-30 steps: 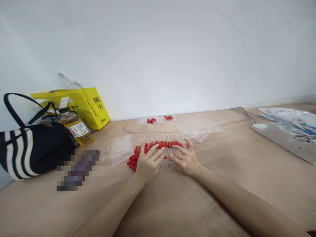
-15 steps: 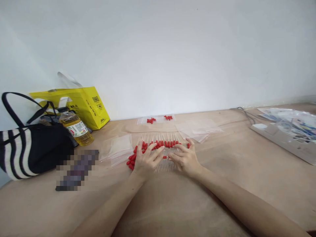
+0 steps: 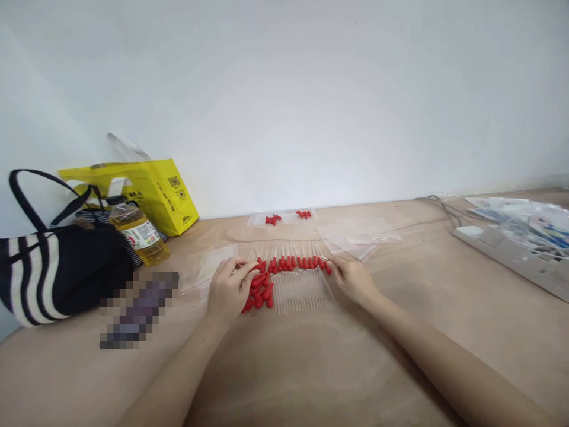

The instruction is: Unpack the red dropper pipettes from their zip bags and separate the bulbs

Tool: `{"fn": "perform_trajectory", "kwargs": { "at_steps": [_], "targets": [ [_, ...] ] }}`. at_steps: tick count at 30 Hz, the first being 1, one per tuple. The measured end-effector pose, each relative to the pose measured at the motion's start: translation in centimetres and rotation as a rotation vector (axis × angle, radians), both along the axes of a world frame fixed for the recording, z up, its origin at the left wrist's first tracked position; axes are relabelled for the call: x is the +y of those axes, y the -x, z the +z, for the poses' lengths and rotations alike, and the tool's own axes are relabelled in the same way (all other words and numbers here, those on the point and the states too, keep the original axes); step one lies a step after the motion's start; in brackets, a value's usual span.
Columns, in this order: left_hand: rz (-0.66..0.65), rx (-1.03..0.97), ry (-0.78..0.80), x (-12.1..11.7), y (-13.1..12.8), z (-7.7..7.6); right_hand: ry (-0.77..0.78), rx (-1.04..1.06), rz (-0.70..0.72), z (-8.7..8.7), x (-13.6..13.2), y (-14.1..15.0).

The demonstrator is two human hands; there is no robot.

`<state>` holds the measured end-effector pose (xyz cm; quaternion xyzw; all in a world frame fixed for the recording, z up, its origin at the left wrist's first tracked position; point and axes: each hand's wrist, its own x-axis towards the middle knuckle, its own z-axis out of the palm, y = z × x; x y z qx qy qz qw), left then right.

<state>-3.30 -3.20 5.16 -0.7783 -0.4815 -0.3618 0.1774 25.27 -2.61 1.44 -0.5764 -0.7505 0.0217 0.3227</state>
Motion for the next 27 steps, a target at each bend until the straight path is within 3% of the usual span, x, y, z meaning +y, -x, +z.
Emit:
{"fn": "perform_trajectory", "kwargs": {
  "at_steps": [4, 8, 15, 22, 27],
  "targets": [
    [0.007, -0.083, 0.152, 0.8, 0.4, -0.9, 0.079, -0.005, 0.113, -1.0, 0.1, 0.5],
    [0.102, -0.132, 0.226, 1.4, 1.9, -1.4, 0.126, -0.032, 0.072, -2.1, -0.1, 0.9],
    [0.093, -0.275, 0.442, 1.7, 2.5, -1.5, 0.027, 0.079, 0.039, -2.8, 0.1, 1.8],
    [0.095, -0.237, 0.491, 1.2, 1.9, -1.1, -0.036, 0.033, 0.109, -3.4, -0.4, 2.3],
    [0.002, -0.105, 0.5, 0.3, 0.5, -0.8, -0.068, 0.013, 0.096, -3.4, -0.5, 2.5]
  ]
}}
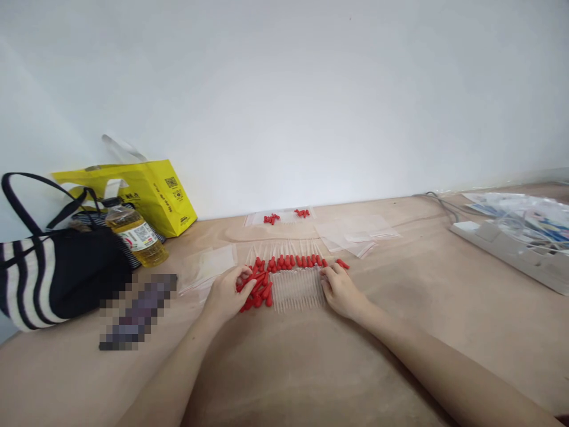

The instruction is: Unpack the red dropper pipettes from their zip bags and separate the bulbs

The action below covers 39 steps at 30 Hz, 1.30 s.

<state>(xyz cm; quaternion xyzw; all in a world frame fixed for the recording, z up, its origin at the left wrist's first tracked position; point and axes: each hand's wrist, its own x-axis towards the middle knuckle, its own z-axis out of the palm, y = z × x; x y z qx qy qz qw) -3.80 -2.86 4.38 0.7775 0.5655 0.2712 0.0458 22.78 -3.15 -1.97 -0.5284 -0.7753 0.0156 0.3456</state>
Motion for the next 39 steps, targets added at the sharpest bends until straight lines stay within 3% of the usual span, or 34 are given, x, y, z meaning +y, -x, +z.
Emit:
{"fn": "perform_trajectory", "kwargs": {
  "at_steps": [8, 13, 15, 23, 28, 32, 39],
  "targets": [
    [0.01, 0.111, 0.0, -0.7, -1.2, 0.3, 0.108, -0.039, -0.074, 1.7, 0.5, -1.0],
    [-0.017, 0.131, 0.013, -0.6, -1.0, 0.2, 0.078, -0.146, -0.35, 2.4, 1.9, -2.2],
    [-0.032, 0.126, 0.006, -0.6, -1.1, 0.2, 0.075, -0.165, -0.4, 2.5, 2.3, -2.4],
    [-0.002, 0.107, -0.06, -0.4, -0.9, 0.4, 0.058, -0.213, -0.362, 2.4, 2.3, -1.8],
    [0.016, 0.036, -0.196, -0.3, -1.2, 0.0, 0.058, -0.1, -0.418, 2.4, 2.5, -1.8],
    [-0.046, -0.02, -0.226, -0.8, -2.8, 0.1, 0.041, 0.096, -0.341, 2.8, 1.8, -1.0],
    [-0.178, 0.047, -0.103, -2.5, -6.7, -0.3, -0.051, 0.38, 0.045, 3.1, -1.7, 2.5]
  ]
}}
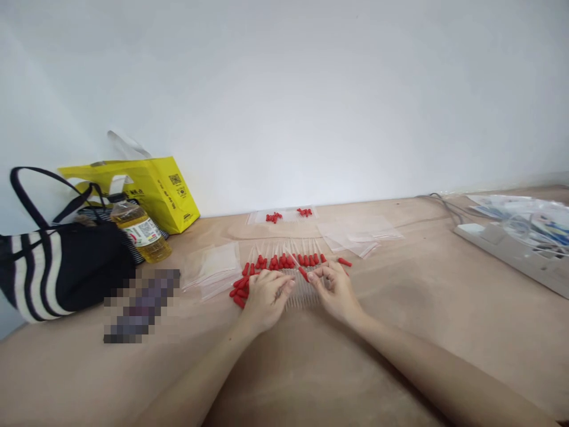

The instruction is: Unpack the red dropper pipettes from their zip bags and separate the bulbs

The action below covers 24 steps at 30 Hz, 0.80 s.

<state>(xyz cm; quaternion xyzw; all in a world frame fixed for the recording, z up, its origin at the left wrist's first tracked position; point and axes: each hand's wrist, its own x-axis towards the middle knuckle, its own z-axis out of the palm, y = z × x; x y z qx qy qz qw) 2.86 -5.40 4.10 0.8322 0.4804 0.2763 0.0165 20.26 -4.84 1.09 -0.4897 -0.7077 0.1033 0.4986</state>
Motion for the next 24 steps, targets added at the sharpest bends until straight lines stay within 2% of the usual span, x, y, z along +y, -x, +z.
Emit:
{"fn": "perform_trajectory", "kwargs": {
  "at_steps": [4, 7, 11, 13, 15, 19, 24],
  "targets": [
    [0.004, -0.2, 0.117, -0.5, -1.4, -0.9, -0.035, -0.057, 0.106, -0.1, -1.1, 1.2],
    [0.039, -0.294, 0.082, -0.3, -1.3, -1.2, -0.104, -0.168, 0.09, -0.1, -1.4, 1.3],
    [0.105, -0.03, -0.173, 0.1, -0.2, -0.8, -0.351, -0.325, -0.084, 0.0, -1.2, 0.2],
    [0.088, 0.095, -0.28, 0.3, 0.2, -0.6, -0.517, -0.431, -0.094, 0.1, -0.9, -0.5],
    [0.042, 0.166, -0.354, 0.3, 0.4, -0.5, -0.605, -0.545, -0.052, 0.1, -0.6, -1.1],
    [-0.033, 0.229, -0.466, 0.2, 0.1, -0.9, -0.583, -0.68, -0.001, -0.3, 0.2, -1.5],
    [-0.082, 0.17, -0.487, -0.1, -0.6, -1.5, -0.592, -0.663, 0.003, -1.0, 0.8, -1.5]
  ]
}}
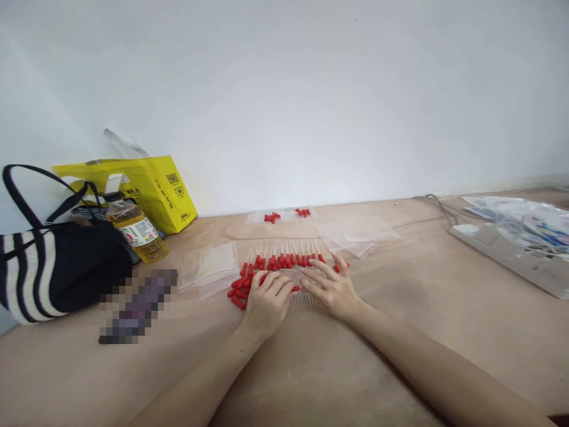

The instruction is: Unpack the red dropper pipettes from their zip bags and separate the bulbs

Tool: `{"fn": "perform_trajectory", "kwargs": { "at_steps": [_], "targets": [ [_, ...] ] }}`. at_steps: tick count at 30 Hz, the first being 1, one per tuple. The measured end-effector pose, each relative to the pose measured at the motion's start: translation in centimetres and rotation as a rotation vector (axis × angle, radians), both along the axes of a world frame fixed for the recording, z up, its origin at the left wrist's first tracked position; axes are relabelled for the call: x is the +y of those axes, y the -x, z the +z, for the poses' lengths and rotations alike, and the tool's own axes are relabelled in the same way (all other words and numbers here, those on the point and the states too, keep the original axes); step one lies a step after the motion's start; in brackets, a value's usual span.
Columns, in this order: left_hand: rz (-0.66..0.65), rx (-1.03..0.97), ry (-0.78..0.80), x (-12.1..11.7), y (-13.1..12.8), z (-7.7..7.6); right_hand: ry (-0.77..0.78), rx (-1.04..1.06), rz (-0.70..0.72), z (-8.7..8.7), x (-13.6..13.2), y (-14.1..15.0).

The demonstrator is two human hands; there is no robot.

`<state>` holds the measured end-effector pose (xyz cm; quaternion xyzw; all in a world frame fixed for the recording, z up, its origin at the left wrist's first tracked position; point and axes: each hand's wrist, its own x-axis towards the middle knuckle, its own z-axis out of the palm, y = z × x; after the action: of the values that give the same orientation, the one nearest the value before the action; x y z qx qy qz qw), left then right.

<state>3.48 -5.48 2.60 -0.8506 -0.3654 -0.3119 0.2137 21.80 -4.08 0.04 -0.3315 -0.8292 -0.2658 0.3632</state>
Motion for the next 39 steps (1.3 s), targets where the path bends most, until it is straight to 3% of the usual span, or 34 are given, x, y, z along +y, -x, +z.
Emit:
{"fn": "perform_trajectory", "kwargs": {
  "at_steps": [7, 15, 27, 33, 36, 39],
  "targets": [
    [-0.059, -0.019, -0.045, 0.7, 0.0, -0.6, -0.09, 0.028, 0.039, -0.7, 0.4, 0.2],
    [-0.084, -0.002, -0.112, 0.8, 0.5, 0.1, -0.105, 0.016, 0.034, 0.1, 0.0, 0.1],
    [-0.093, -0.065, -0.093, 0.6, 0.2, 0.2, -0.08, 0.015, 0.018, 1.1, -0.4, 0.1],
    [-0.068, -0.034, -0.074, 0.9, 0.8, 0.4, -0.033, 0.054, 0.039, 0.5, 0.2, -0.4],
    [0.066, -0.069, -0.09, 2.0, 2.7, 0.7, 0.034, 0.143, -0.033, 0.2, 0.8, -2.1],
    [0.165, -0.163, -0.039, 3.0, 4.3, 0.8, 0.219, 0.221, -0.233, 0.6, 1.3, -3.4]
  ]
}}
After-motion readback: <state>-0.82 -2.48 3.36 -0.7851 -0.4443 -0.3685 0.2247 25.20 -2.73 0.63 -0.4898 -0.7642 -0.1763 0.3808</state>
